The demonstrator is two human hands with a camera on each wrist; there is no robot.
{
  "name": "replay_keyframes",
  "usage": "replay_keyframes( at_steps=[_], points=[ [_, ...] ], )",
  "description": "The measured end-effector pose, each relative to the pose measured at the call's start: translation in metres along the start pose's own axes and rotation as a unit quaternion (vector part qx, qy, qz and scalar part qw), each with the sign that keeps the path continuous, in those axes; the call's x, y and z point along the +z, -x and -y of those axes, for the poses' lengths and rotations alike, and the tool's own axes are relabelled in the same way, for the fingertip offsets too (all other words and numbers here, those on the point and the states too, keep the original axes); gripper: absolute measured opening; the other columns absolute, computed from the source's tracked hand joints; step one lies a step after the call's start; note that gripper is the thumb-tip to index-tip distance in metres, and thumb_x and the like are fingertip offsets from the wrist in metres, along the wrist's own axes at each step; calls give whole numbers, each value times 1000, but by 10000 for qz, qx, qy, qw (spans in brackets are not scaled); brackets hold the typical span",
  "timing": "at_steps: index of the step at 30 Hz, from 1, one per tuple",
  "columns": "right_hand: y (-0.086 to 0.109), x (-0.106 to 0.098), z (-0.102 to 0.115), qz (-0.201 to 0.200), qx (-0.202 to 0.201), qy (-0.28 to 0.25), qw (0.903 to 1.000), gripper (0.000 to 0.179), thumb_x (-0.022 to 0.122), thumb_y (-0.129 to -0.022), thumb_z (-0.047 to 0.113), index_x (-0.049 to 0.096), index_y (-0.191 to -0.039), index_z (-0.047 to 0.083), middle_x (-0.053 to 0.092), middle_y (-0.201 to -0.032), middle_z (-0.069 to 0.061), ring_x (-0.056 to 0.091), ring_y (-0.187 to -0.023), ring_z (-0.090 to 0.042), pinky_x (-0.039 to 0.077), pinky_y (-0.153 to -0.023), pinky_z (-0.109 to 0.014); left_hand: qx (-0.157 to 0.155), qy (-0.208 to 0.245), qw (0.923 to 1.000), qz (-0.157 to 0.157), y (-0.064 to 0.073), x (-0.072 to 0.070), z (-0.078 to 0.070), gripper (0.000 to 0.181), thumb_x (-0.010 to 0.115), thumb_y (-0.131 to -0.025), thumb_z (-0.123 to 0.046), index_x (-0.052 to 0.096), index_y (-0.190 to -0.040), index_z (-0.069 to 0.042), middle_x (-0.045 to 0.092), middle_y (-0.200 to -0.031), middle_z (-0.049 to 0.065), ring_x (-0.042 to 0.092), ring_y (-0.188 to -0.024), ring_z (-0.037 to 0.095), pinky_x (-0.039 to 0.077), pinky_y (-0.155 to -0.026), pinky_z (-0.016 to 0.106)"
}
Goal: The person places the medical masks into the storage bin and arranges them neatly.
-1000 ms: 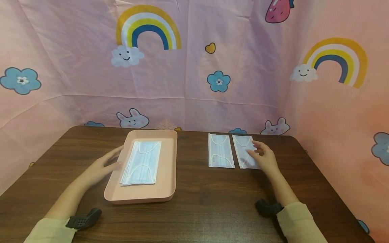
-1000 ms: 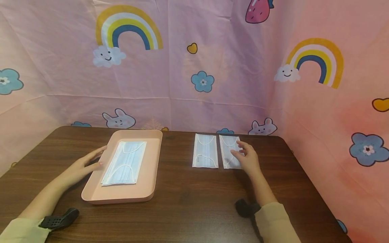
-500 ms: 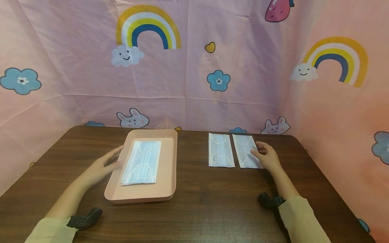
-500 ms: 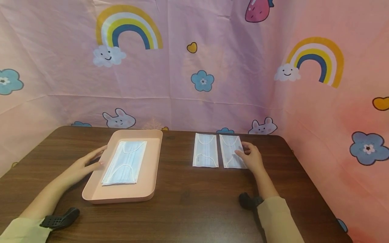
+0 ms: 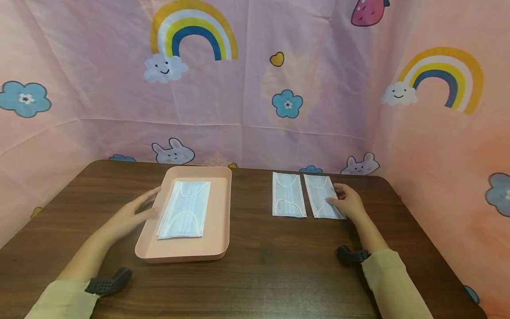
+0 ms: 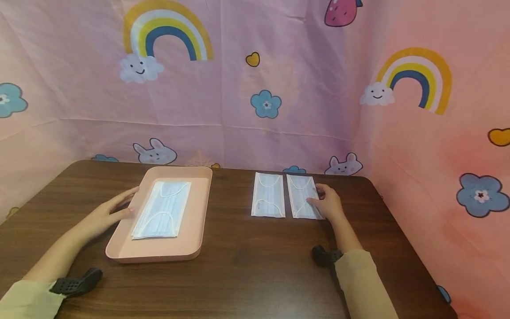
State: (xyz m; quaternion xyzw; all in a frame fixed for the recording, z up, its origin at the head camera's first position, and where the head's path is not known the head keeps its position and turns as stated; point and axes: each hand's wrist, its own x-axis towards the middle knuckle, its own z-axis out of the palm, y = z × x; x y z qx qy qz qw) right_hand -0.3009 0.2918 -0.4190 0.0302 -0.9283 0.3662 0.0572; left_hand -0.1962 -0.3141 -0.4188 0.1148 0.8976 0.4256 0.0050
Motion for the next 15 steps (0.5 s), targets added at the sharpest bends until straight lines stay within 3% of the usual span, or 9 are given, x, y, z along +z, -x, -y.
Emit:
replay_keyframes(
  at_steps=[15],
  points=[
    [-2, -7, 9, 265, 103, 265, 9992, 53, 71, -87, 16, 51, -134, -1, 60, -110, -26, 54, -101, -39, 44, -84, -51, -169, -73, 9998, -34, 0, 0, -1, 71, 58, -95, -33, 21, -154, -19, 31, -148, 28, 30, -131, 52, 27, -95, 70]
  ],
)
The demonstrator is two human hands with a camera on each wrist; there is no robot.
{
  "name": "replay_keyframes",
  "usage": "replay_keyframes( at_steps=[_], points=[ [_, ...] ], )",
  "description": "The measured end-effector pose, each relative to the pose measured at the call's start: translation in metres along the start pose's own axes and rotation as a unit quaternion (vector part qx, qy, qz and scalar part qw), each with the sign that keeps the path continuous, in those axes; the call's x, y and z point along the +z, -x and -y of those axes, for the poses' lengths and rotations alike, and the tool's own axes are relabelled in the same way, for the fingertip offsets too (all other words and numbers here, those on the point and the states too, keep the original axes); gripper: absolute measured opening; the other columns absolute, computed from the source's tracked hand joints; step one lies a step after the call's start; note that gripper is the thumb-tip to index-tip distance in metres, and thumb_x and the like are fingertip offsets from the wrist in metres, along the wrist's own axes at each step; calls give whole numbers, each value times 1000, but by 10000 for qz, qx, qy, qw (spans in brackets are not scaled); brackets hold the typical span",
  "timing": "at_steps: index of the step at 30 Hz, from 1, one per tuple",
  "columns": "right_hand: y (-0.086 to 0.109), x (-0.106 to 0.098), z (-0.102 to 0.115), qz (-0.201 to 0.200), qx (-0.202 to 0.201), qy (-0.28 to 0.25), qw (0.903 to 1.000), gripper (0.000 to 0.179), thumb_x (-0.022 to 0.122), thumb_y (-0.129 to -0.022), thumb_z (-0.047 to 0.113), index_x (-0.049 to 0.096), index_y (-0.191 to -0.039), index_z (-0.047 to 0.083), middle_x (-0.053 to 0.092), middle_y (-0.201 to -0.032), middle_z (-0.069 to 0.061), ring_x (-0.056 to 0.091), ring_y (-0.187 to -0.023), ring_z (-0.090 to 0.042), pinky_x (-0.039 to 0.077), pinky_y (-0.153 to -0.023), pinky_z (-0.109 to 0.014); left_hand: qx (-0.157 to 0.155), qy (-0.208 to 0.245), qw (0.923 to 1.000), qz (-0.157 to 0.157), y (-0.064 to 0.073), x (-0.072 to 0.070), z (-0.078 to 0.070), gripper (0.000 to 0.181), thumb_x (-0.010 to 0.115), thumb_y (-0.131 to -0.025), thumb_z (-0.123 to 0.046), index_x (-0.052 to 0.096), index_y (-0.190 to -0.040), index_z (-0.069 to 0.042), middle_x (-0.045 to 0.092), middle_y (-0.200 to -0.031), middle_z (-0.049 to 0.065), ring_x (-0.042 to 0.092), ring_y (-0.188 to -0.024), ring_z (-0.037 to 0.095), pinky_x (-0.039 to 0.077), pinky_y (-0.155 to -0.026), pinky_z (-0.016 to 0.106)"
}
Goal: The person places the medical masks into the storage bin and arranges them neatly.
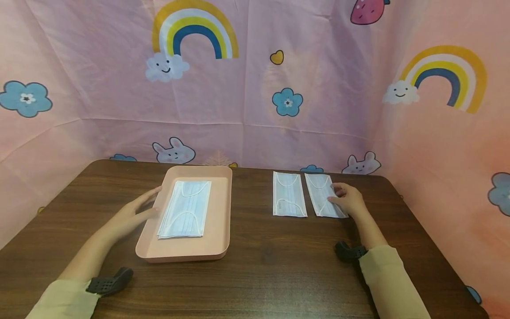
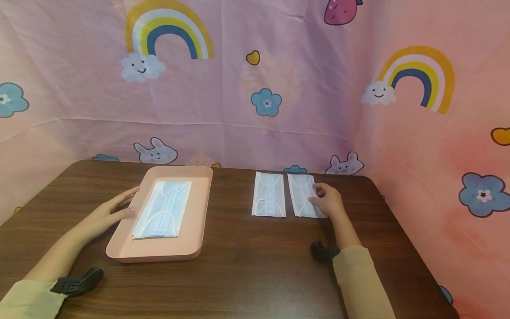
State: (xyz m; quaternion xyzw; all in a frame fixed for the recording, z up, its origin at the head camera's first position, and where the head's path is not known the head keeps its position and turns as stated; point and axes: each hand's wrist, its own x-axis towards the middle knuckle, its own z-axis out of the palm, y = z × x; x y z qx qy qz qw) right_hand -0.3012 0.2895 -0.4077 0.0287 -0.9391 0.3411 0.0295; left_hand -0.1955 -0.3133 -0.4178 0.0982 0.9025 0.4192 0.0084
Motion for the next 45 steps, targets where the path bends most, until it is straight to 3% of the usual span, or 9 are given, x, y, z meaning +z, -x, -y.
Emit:
replay_keyframes(
  at_steps=[12, 16, 21, 29, 37, 45],
  points=[
    [3, 4, -1, -308, -130, -173, 9993, 46, 68, -88, 8, 55, -132, 4, 62, -100, -20, 55, -89, -32, 46, -70, -39, 0, 44, 10000, 31, 0, 0, 2, 71, 58, -96, -32, 20, -154, -19, 29, -149, 27, 29, -131, 52, 26, -95, 71],
    [5, 4, -1, -256, -66, -301, 9992, 47, 67, -89, 7, 54, -134, 4, 61, -104, -21, 55, -93, -34, 46, -74, -41, 9, 43, 10000, 37, 0, 0, 2, 71, 58, -96, -32, 20, -154, -19, 28, -150, 27, 29, -131, 52, 27, -95, 71],
    [9, 3, 0, 17, 144, -665, 9977, 51, 66, -89, 6, 50, -137, 2, 57, -119, -30, 54, -109, -42, 45, -88, -52, 55, 108, 9999, 16, -1, 1, 4, 71, 58, -96, -31, 21, -154, -18, 30, -148, 28, 30, -131, 52, 28, -95, 70],
    [13, 1, 6, 21, 589, -1152, 9916, 53, 69, -85, 1, 52, -135, 1, 57, -115, -27, 52, -103, -36, 47, -81, -40, 28, 119, 9999, -21, -1, 1, 4, 71, 58, -96, -32, 21, -154, -18, 33, -146, 30, 30, -130, 52, 28, -95, 70],
    [19, -1, 12, 135, 943, -1551, 9833, 59, 69, -84, -2, 46, -139, -2, 50, -128, -34, 47, -118, -44, 39, -98, -50, 114, 186, 9998, -27, 0, 3, 5, 70, 58, -96, -30, 22, -154, -17, 32, -146, 30, 29, -131, 52, 26, -95, 71],
    [22, 4, 16, -291, 1284, -1881, 9733, 59, 71, -80, -6, 52, -135, -2, 51, -126, -29, 50, -106, -33, 44, -86, -38, 128, 154, 9998, -45, 0, 3, 7, 70, 58, -96, -31, 21, -154, -19, 33, -146, 29, 30, -131, 52, 27, -95, 71]
  ],
)
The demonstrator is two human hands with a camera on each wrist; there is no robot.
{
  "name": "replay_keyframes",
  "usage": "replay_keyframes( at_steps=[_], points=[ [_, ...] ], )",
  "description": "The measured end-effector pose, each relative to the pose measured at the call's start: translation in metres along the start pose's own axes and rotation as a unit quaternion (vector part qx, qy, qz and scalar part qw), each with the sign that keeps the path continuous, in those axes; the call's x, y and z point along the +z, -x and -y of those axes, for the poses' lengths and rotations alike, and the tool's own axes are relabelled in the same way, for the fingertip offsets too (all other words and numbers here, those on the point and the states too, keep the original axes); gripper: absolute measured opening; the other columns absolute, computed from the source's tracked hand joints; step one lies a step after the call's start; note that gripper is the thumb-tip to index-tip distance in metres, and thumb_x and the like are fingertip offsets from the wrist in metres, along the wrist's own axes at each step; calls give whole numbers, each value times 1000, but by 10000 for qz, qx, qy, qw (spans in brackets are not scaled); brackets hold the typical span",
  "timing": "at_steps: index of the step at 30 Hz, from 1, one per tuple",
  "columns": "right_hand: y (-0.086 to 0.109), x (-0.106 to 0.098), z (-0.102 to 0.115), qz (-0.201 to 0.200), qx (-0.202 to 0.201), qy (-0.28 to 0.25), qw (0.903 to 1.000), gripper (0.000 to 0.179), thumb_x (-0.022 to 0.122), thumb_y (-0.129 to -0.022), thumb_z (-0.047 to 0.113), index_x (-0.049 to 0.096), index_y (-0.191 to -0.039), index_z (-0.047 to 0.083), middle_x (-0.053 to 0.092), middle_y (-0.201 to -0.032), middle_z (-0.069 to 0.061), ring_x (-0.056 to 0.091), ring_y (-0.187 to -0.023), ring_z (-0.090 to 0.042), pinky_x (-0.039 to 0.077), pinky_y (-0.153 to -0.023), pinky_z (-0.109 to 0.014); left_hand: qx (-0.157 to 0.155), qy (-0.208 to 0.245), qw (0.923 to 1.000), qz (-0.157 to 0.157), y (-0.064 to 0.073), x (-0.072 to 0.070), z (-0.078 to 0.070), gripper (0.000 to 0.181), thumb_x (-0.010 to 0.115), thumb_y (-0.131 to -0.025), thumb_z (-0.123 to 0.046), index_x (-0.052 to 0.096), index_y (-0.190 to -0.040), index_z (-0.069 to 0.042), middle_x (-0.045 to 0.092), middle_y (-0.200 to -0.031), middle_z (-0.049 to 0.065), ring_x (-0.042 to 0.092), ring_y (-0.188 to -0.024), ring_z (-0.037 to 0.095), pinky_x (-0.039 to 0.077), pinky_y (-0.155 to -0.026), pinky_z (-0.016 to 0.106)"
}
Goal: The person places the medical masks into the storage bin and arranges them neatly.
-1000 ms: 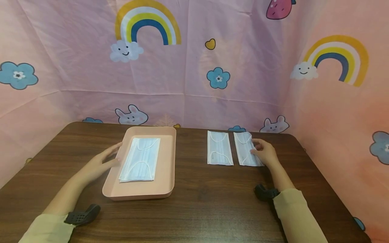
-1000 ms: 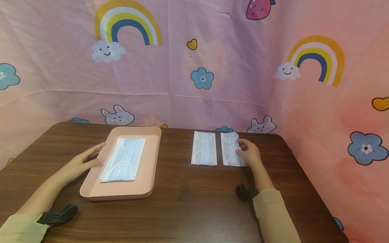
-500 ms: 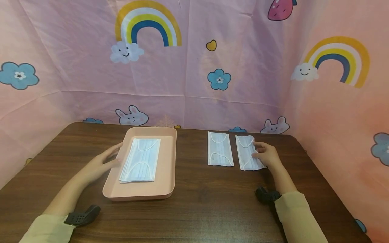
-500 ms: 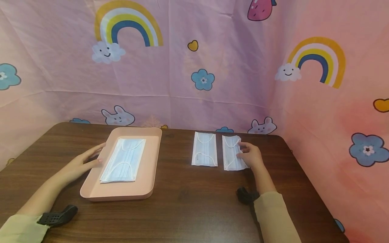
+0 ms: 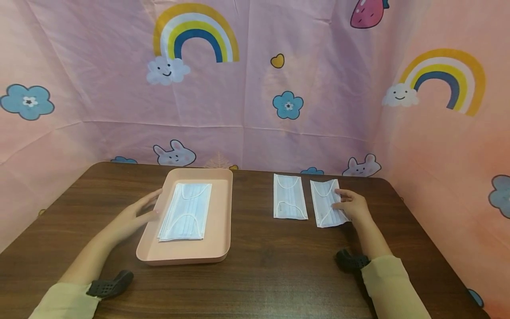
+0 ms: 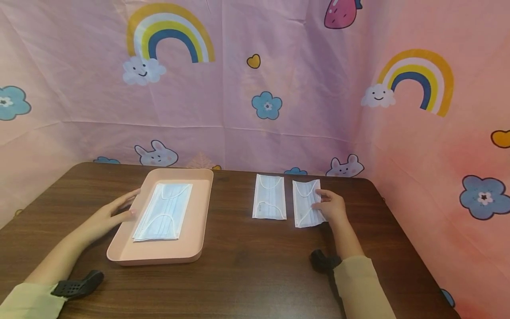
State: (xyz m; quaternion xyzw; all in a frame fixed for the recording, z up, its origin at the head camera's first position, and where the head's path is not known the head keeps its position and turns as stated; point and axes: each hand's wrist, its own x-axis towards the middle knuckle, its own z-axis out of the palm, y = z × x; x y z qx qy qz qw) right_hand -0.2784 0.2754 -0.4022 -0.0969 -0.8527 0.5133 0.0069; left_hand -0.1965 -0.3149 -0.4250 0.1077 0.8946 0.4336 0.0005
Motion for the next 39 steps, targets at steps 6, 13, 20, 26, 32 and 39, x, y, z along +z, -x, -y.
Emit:
replay_keyframes(
  at_steps=[6, 13, 20, 26, 32, 39],
  points=[
    [1, 0, -1, 59, 22, -100, 9999, 54, 71, -81, -4, 53, -132, -5, 40, -141, -29, 40, -125, -39, 35, -103, -48, -24, 2, 10000, -8, 1, 1, -2, 70, 57, -96, -31, 21, -154, -18, 34, -145, 30, 31, -130, 52, 28, -95, 70],
    [0, -2, -1, -114, -93, 197, 9997, 50, 71, -81, -2, 54, -128, -10, 40, -139, -31, 38, -124, -40, 32, -105, -49, 30, 33, 10000, -12, 1, 2, -3, 70, 58, -96, -29, 22, -154, -18, 34, -146, 28, 33, -130, 50, 30, -95, 68],
    [3, -2, 8, -468, -285, 165, 9984, 47, 70, -83, -1, 57, -127, -6, 46, -136, -26, 40, -116, -32, 38, -94, -39, -29, 10, 10000, -4, 1, 2, -4, 70, 59, -95, -30, 22, -154, -18, 33, -147, 27, 32, -130, 50, 31, -95, 68],
    [4, -2, 14, -924, -418, -28, 9948, 46, 71, -82, -1, 60, -127, -2, 57, -120, -22, 52, -102, -28, 46, -72, -21, 12, 15, 10000, -1, 0, 2, -5, 71, 59, -95, -29, 22, -154, -18, 33, -146, 28, 33, -130, 50, 31, -95, 68],
    [5, -2, 23, -1227, -564, -220, 9906, 48, 71, -83, 1, 59, -129, 2, 53, -133, -18, 47, -116, -29, 42, -97, -39, -43, 6, 10000, -19, 0, 1, -6, 71, 59, -95, -30, 22, -154, -18, 33, -147, 28, 31, -130, 51, 29, -94, 70],
    [9, 3, 38, -1351, -515, -701, 9870, 50, 73, -81, -1, 61, -129, 7, 54, -132, -12, 46, -115, -22, 47, -85, -25, -141, -7, 9999, -19, 0, 0, -9, 71, 58, -95, -32, 21, -154, -19, 32, -148, 27, 29, -131, 51, 27, -94, 71]
  ],
)
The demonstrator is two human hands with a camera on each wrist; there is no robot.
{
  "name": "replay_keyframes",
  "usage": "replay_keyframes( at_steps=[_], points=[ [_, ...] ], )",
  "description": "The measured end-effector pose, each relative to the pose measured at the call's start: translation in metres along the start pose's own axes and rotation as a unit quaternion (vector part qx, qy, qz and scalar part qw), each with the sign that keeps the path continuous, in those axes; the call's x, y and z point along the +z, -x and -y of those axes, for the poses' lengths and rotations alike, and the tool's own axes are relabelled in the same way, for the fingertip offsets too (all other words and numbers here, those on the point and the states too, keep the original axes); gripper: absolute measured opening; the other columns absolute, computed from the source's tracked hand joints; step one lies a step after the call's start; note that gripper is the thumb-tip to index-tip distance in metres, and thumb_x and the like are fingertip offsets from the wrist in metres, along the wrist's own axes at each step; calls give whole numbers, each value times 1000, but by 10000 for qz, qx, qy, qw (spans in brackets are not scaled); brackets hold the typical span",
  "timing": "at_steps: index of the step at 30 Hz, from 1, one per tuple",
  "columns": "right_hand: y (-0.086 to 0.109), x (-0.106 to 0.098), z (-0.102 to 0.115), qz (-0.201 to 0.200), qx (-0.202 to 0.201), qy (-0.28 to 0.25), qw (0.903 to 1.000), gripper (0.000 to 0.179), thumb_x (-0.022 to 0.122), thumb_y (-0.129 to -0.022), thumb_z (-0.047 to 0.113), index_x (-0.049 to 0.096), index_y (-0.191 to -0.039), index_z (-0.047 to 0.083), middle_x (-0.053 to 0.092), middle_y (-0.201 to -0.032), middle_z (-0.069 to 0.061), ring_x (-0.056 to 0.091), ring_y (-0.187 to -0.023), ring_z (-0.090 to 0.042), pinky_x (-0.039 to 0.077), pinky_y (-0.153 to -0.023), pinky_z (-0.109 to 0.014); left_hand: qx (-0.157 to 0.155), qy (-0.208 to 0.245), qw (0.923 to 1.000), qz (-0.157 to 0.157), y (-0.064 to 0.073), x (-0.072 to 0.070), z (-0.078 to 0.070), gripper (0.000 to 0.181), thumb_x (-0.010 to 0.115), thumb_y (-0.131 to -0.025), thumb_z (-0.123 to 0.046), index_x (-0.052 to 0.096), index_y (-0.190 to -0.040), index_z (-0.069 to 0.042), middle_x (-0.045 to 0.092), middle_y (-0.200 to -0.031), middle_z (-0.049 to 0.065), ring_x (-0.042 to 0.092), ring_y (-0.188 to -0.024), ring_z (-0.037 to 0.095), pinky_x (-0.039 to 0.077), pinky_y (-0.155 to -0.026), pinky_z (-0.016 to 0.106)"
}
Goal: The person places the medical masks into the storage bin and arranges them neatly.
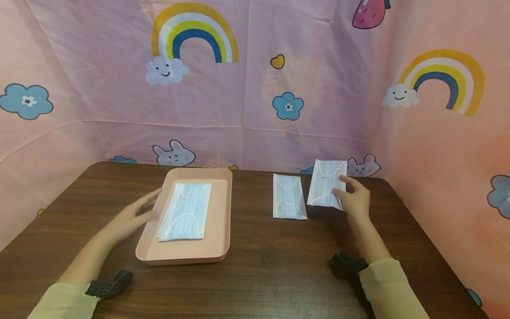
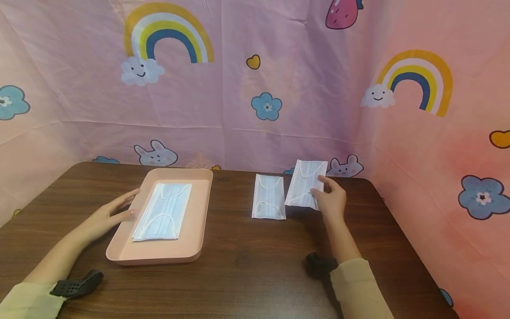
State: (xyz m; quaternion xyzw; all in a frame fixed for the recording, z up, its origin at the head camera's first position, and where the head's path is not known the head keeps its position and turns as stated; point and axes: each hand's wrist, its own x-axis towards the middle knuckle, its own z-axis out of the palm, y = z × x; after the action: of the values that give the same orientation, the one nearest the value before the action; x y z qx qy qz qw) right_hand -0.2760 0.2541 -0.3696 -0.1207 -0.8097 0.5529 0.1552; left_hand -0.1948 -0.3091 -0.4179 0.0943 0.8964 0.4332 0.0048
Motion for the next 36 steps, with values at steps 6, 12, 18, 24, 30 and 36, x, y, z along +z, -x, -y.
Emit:
replay_keyframes(
  at_steps=[6, 12, 18, 24, 30, 36],
  points=[
    [8, 9, 12, 88, 160, -509, 9985, 52, 72, -82, -1, 60, -131, 10, 53, -129, -10, 53, -103, -22, 51, -69, -17, 16, -57, 10000, -10, -1, -1, 0, 71, 59, -95, -32, 21, -154, -18, 32, -147, 29, 29, -131, 52, 26, -95, 71],
    [22, 21, 24, 294, 220, -1071, 9936, 49, 71, -82, -3, 61, -129, 8, 51, -120, -10, 56, -94, -20, 53, -67, -20, 29, -190, 9998, -13, 0, -2, -1, 71, 58, -95, -33, 21, -154, -17, 33, -145, 31, 31, -130, 52, 27, -95, 71],
    [38, 38, 32, 575, 149, -1346, 9891, 48, 69, -82, -6, 61, -128, 6, 52, -119, -12, 57, -95, -22, 54, -67, -23, 28, -188, 9998, 28, 1, -1, -2, 71, 57, -96, -34, 20, -154, -18, 32, -146, 30, 31, -130, 53, 28, -94, 71],
    [58, 59, 42, 831, 115, -1485, 9854, 47, 70, -82, -5, 62, -127, 9, 51, -127, -11, 58, -101, -27, 55, -73, -30, 58, -127, 9999, 40, 0, 0, -1, 71, 58, -96, -32, 20, -154, -17, 30, -148, 29, 30, -130, 53, 27, -94, 71],
    [76, 81, 51, 947, 107, -1809, 9789, 45, 71, -81, -5, 65, -123, 12, 52, -124, -8, 59, -99, -26, 55, -74, -31, 84, -146, 9999, 26, 1, 0, 1, 71, 58, -96, -33, 20, -154, -16, 30, -147, 29, 30, -130, 53, 26, -95, 71],
    [94, 105, 63, 1056, 53, -2091, 9722, 43, 72, -80, -6, 67, -120, 10, 50, -118, -11, 63, -83, -21, 56, -67, -28, 107, -208, 9997, 38, 0, -1, 3, 72, 58, -95, -34, 20, -154, -15, 30, -147, 30, 30, -130, 54, 26, -94, 72]
  ],
)
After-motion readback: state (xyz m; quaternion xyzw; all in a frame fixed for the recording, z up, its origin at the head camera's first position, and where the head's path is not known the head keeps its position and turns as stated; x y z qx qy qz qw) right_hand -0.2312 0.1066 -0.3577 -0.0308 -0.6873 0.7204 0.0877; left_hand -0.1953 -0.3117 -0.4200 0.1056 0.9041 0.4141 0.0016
